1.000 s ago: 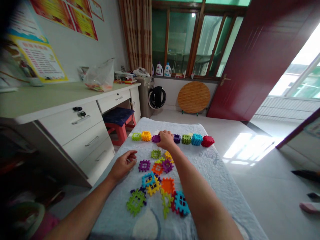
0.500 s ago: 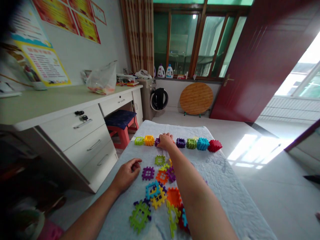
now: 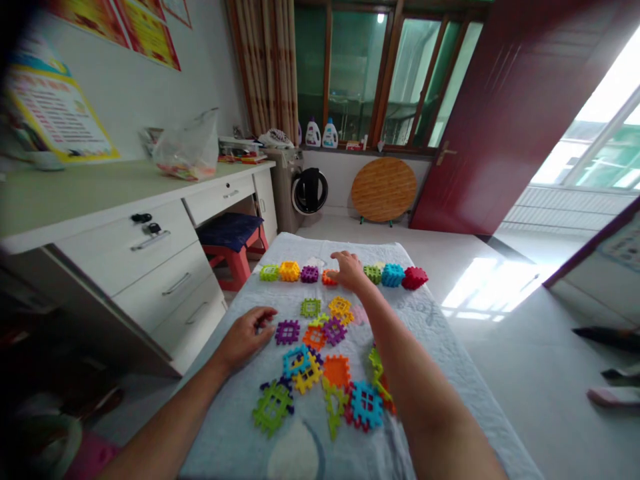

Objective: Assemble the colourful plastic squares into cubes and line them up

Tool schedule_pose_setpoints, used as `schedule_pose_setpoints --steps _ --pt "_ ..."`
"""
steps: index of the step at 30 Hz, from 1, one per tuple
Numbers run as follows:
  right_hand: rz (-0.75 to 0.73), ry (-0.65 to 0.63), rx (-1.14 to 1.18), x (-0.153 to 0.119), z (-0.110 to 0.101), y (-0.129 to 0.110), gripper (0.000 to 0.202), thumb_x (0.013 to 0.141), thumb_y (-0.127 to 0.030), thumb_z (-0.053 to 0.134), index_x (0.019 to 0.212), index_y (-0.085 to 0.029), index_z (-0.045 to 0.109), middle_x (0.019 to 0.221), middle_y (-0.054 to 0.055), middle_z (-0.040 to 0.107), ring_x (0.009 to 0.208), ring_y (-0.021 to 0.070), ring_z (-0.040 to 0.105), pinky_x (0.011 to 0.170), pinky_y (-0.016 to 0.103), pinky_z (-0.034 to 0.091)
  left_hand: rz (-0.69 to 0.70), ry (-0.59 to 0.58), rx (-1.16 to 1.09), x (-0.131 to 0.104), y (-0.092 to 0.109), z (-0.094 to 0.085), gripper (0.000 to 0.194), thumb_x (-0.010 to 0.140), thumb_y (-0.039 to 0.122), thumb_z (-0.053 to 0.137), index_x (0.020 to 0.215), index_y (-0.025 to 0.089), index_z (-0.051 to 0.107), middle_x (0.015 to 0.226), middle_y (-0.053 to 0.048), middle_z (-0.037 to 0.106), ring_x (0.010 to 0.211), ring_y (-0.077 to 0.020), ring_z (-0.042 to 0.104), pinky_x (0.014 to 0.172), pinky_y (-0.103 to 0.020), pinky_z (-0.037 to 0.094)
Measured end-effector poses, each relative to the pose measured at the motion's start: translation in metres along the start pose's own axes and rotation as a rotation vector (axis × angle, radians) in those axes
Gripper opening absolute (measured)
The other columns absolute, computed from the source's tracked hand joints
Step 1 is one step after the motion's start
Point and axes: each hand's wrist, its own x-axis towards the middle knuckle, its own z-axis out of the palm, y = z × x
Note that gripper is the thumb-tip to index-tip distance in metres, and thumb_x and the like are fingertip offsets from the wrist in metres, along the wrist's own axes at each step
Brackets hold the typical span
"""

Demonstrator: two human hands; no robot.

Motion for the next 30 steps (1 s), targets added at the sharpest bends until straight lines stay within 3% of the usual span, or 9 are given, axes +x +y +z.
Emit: schedule_pose_setpoints --steps 5,8,11,14,18,24,30 --pt "-0.144 -0.137 0.116 -0.07 -0.029 0.021 0.035 0.076 -0.021 0.062 0.11 -0.015 0.06 0.106 0.009 0.065 0.097 0.0214 0.059 0.087 0.032 0.042 0.081 -0.018 0.053 -0.001 0.005 -0.002 0.03 0.076 0.033 0.057 0.102 0.018 0.063 0.099 -0.006 0.062 0.083 -0.0191 0.059 0.079 -0.034 0.05" --pt "-0.211 -0.218 0.141 -0.107 -0.027 0.015 0.031 0.076 -0.02 0.062 0.107 -0.017 0.062 0.109 0.009 0.065 0.1 0.0208 0.057 0.089 0.033 0.041 0.104 -0.007 0.073 -0.001 0.006 0.0 0.028 0.076 0.031 0.057 0.1 0.017 0.064 0.098 -0.007 0.062 0.083 -0.0195 0.059 0.077 -0.034 0.05" --pt "-0.296 -0.247 0.064 -0.124 -0.014 -0.001 0.038 0.073 -0.022 0.065 0.111 -0.02 0.061 0.116 0.008 0.061 0.107 0.0235 0.052 0.093 0.037 0.036 0.131 -0.012 0.08 -0.001 0.006 0.003 0.027 0.075 0.03 0.058 0.099 0.018 0.064 0.098 -0.006 0.062 0.085 -0.0199 0.06 0.077 -0.033 0.05" --pt "-0.244 -0.266 -0.041 -0.126 0.0 -0.015 0.05 0.069 -0.023 0.066 0.118 -0.023 0.057 0.121 0.007 0.058 0.108 0.0269 0.047 0.09 0.039 0.036 0.143 -0.015 0.065 -0.002 0.005 0.003 0.028 0.074 0.029 0.058 0.099 0.018 0.064 0.098 -0.006 0.062 0.087 -0.0199 0.06 0.078 -0.032 0.05" --pt "-0.238 -0.287 -0.093 -0.123 0.007 -0.017 0.046 0.066 -0.025 0.068 0.111 -0.024 0.061 0.109 0.006 0.06 0.103 0.0265 0.046 0.086 0.038 0.035 0.098 0.021 0.02 -0.002 0.001 0.002 0.027 0.074 0.027 0.056 0.099 0.019 0.065 0.101 -0.005 0.062 0.085 -0.0186 0.06 0.073 -0.03 0.049" --pt "-0.208 -0.126 -0.034 -0.121 -0.003 -0.017 0.039 0.067 -0.035 0.069 0.102 -0.019 0.062 0.103 0.008 0.058 0.097 0.0233 0.047 0.083 0.035 0.035 0.019 0.079 -0.056 0.001 -0.006 0.003 0.027 0.073 0.028 0.057 0.097 0.018 0.066 0.097 -0.005 0.065 0.081 -0.0179 0.059 0.073 -0.03 0.048" --pt "-0.332 -0.206 -0.044 -0.099 0.002 -0.061 0.046 0.071 -0.054 0.066 0.1 -0.019 0.063 0.096 0.007 0.06 0.092 0.0225 0.052 0.081 0.034 0.035 -0.15 0.142 -0.441 0.005 -0.012 -0.001 0.034 0.071 0.039 0.065 0.096 0.015 0.065 0.084 -0.005 0.068 0.076 -0.0177 0.062 0.071 -0.03 0.048"
